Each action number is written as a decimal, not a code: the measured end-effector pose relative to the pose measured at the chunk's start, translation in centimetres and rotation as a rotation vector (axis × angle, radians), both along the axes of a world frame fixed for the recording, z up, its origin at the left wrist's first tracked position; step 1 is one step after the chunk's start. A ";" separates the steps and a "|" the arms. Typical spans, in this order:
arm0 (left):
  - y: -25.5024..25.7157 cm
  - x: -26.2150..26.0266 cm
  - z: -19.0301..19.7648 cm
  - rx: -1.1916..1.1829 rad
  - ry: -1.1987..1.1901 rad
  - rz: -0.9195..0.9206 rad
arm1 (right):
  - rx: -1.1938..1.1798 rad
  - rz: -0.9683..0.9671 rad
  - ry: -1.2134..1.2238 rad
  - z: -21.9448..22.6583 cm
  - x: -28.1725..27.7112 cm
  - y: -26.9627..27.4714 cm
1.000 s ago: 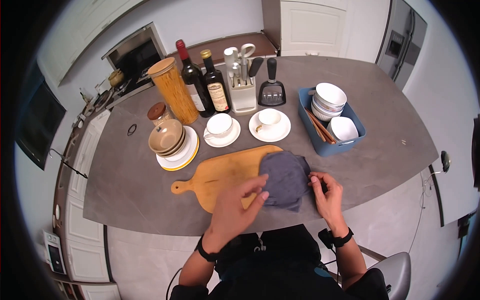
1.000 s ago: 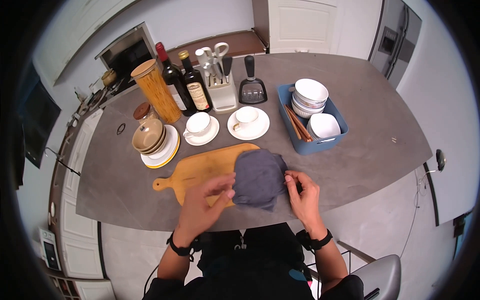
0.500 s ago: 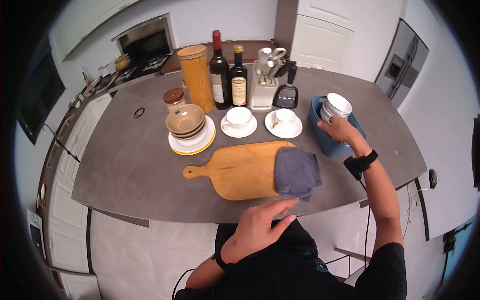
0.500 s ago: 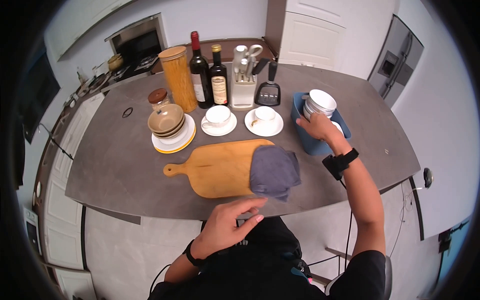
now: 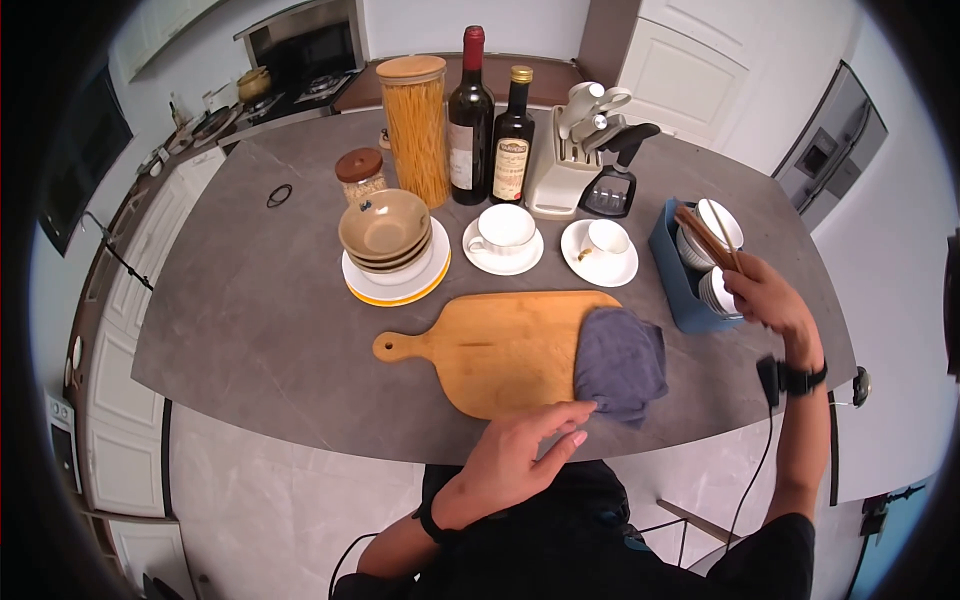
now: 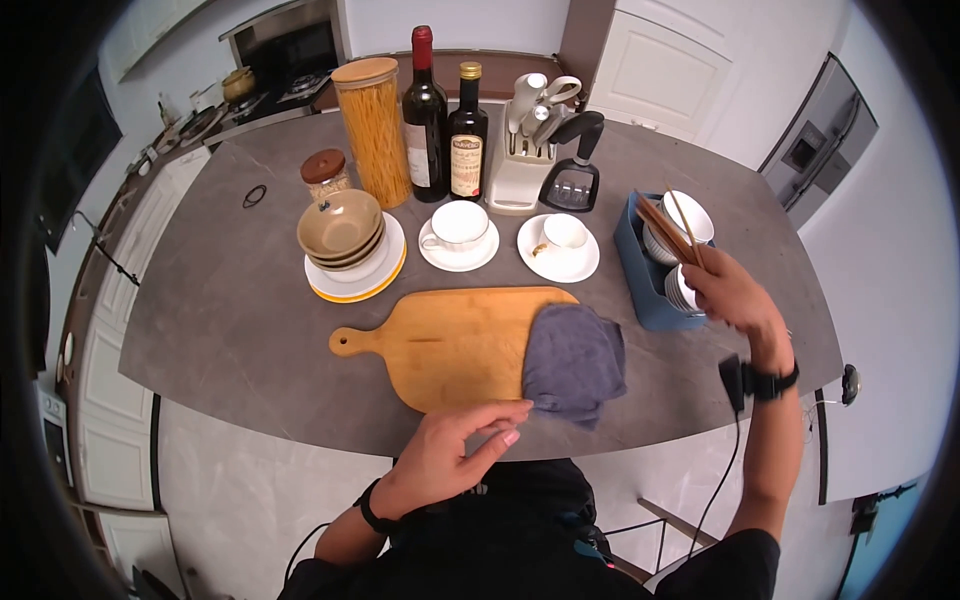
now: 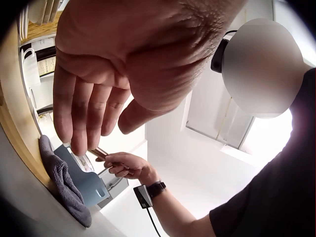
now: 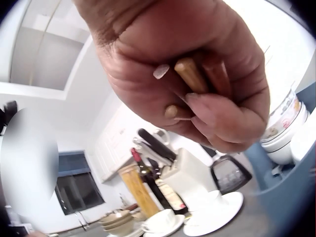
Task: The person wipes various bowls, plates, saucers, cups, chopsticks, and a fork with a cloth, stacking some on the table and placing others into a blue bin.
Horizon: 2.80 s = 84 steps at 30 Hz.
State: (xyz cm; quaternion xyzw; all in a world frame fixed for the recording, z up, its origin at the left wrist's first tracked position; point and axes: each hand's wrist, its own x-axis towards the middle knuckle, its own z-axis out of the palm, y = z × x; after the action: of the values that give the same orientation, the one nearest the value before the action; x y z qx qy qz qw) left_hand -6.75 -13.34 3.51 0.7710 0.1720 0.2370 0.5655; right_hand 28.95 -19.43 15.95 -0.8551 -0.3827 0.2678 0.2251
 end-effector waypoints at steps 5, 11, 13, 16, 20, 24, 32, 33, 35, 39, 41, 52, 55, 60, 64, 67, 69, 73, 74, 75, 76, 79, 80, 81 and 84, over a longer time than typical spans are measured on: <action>0.4 3.4 -0.4 -0.353 -0.214 0.083 | 0.365 0.082 0.948 -4.9 -11.0 -3.2; 1.5 4.2 -0.5 -0.785 -0.276 0.131 | 0.315 0.444 0.992 -11.8 -19.5 -2.3; 1.7 4.4 -0.9 -0.759 -0.295 0.192 | 0.289 0.590 0.565 -11.2 -18.0 -2.6; 2.5 3.3 -0.6 -0.709 -0.317 0.196 | 0.453 0.460 0.236 -10.6 -16.2 -2.3; 1.8 3.5 0.3 -0.662 0.055 -0.365 | 0.662 0.380 0.773 -10.0 -15.1 -0.8; -0.4 4.6 0.1 -0.852 -0.003 -0.363 | 0.569 0.357 1.132 -10.3 -15.4 -0.6; -0.4 2.5 -0.9 -0.896 0.064 -0.439 | 0.666 0.047 1.089 -10.4 -14.0 0.0; -0.2 1.9 -1.2 -0.899 0.065 -0.439 | 0.589 0.055 1.138 -10.4 -14.0 0.3; 0.5 0.8 -1.8 -1.073 -0.021 -0.462 | 0.550 0.150 1.134 -11.5 -12.9 0.5; 1.0 -1.8 -1.6 -1.178 -0.132 -0.219 | 0.651 0.526 0.622 -11.6 -12.3 -0.4; 1.4 -2.4 -2.1 -1.190 -0.182 -0.173 | 0.286 0.675 -0.509 -12.4 -12.5 -1.7; 0.3 -0.5 -3.3 -1.013 -0.189 -0.029 | 0.331 -0.184 0.545 -12.7 -13.0 -5.0; -0.5 1.3 -4.0 -0.997 -0.157 -0.039 | 0.968 -0.221 0.877 -14.9 -15.3 -3.9; -1.3 2.5 -4.4 -0.821 -0.083 -0.029 | 1.064 0.081 0.665 -13.5 -20.9 -1.7; -1.4 2.3 -3.9 -0.742 -0.011 -0.017 | 1.175 -0.150 1.000 -12.8 -20.6 -0.7; -1.7 2.5 -2.4 -0.743 0.042 -0.068 | 0.852 -0.163 1.205 -14.3 -18.3 -1.5; -1.5 2.4 -2.8 -0.622 0.108 -0.129 | 0.824 -0.115 1.246 -13.7 -18.3 -1.0; -2.5 2.0 -3.5 -0.657 0.046 -0.123 | 0.837 -0.165 1.142 -12.7 -17.9 -0.3; -2.8 1.9 -3.4 -0.741 0.069 -0.108 | 0.803 -0.209 1.157 -12.6 -17.2 0.1; -3.1 1.9 -3.2 -0.826 0.093 -0.092 | 0.804 -0.209 1.157 -12.3 -16.3 0.4; -3.2 1.7 -3.1 -0.825 0.093 -0.093 | 0.835 -0.180 1.188 -12.0 -15.2 0.7; -3.0 1.5 -3.0 -0.874 0.094 -0.163 | 0.878 -0.159 1.217 -12.1 -14.4 1.2; -2.7 1.5 -2.9 -0.878 0.111 -0.169 | 0.884 -0.166 1.210 -12.2 -14.8 1.2; -2.5 1.4 -2.9 -0.879 0.127 -0.174 | 0.890 -0.170 1.203 -12.3 -15.3 1.2; -1.6 1.0 -4.1 -0.857 0.046 -0.217 | 0.794 -0.073 1.198 -14.0 -18.6 -0.4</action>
State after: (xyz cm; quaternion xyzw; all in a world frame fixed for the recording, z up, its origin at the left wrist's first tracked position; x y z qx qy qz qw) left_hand -5.73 -14.92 -0.63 0.4854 0.1854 0.0662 0.8518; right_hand 10.31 -19.87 1.94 -0.4271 -0.2330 0.5237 0.6993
